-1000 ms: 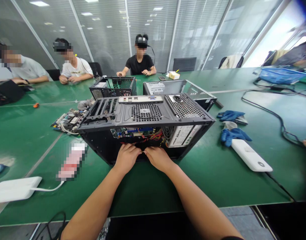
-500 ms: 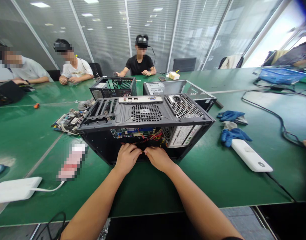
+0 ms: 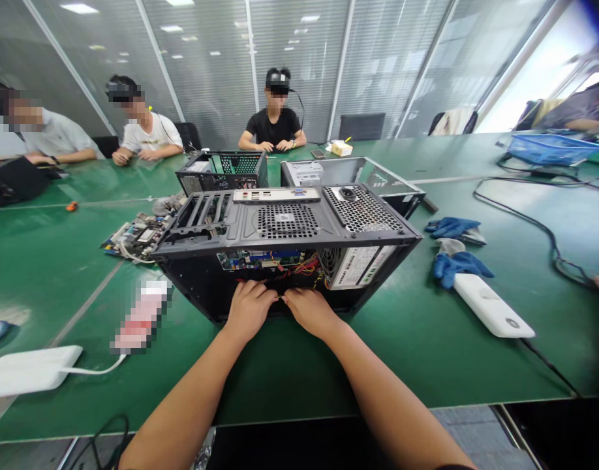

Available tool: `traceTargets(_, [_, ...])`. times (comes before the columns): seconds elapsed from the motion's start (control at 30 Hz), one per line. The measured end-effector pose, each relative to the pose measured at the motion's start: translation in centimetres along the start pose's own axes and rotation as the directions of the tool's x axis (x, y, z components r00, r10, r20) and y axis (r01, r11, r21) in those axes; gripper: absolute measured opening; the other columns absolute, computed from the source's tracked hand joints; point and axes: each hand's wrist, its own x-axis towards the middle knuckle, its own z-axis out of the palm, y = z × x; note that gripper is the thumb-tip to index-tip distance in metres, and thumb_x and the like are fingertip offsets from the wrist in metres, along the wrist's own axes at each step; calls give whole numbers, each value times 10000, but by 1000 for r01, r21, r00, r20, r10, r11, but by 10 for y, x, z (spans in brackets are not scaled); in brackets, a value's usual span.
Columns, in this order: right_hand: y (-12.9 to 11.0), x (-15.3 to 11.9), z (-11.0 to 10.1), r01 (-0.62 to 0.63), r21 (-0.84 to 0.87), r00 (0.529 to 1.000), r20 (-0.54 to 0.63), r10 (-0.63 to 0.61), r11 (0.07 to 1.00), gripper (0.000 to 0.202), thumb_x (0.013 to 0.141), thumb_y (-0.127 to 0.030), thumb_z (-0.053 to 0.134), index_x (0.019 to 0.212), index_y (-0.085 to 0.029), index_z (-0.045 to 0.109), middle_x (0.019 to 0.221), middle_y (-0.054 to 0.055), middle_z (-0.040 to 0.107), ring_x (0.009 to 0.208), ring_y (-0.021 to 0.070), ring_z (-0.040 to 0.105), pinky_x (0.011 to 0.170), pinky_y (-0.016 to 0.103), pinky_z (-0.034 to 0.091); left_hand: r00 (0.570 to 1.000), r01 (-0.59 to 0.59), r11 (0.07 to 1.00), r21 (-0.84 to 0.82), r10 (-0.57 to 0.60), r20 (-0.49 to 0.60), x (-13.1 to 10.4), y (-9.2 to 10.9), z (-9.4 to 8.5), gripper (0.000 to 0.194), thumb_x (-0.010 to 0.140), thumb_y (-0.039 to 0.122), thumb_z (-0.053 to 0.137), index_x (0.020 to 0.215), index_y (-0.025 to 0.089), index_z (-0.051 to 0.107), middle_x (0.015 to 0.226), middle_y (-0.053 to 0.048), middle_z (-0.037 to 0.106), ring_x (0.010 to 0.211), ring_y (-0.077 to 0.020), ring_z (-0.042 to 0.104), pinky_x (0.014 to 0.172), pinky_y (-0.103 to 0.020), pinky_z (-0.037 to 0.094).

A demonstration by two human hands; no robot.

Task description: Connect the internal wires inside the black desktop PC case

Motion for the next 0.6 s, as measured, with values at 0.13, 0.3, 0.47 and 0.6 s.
traceTargets(0.13, [-1, 1, -1, -10, -4, 1000, 9, 10, 1000, 289, 1034, -272, 376, 967, -173, 639, 960, 85, 718, 913, 197, 668, 753, 275, 428, 1000, 11, 1000, -24, -11, 22, 0, 0, 0, 171, 957, 290, 567, 878, 215, 699, 782, -34, 660, 853, -217, 528, 737, -346, 355])
traceTargets(0.3, [-2, 0, -4, -8, -2, 1000, 18, 8, 1000, 270, 1028, -256, 387, 960, -177, 636, 972, 84, 719, 929, 202, 669, 742, 275, 426, 1000, 7, 999, -33, -7, 8, 0, -1, 1, 179, 960, 301, 564, 878, 222, 702, 818, -35, 672, 856, -213, 534, 730, -344, 362])
traceTargets(0.47, [-1, -1, -3, -10, 8, 1000, 17, 10, 1000, 284, 1034, -269, 370, 969, -181, 631, 967, 88, 716, 917, 193, 666, 742, 266, 415, 1000, 10, 999, -41, -11, -24, -2, -2, 2, 192, 966, 296, 548, 898, 231, 716, 895, -51, 674, 865, -210, 535, 733, -344, 384])
traceTargets(0.6, [1, -2, 0, 21, 24, 1000, -7, -21, 999, 298, 1036, -286, 354, 973, -187, 627, 946, 76, 709, 895, 183, 658, 737, 262, 402, 999, 15, 999, -31, -16, -36, -2, -2, 1, 188, 958, 287, 557, 881, 227, 718, 901, -50, 667, 852, -208, 527, 731, -340, 387])
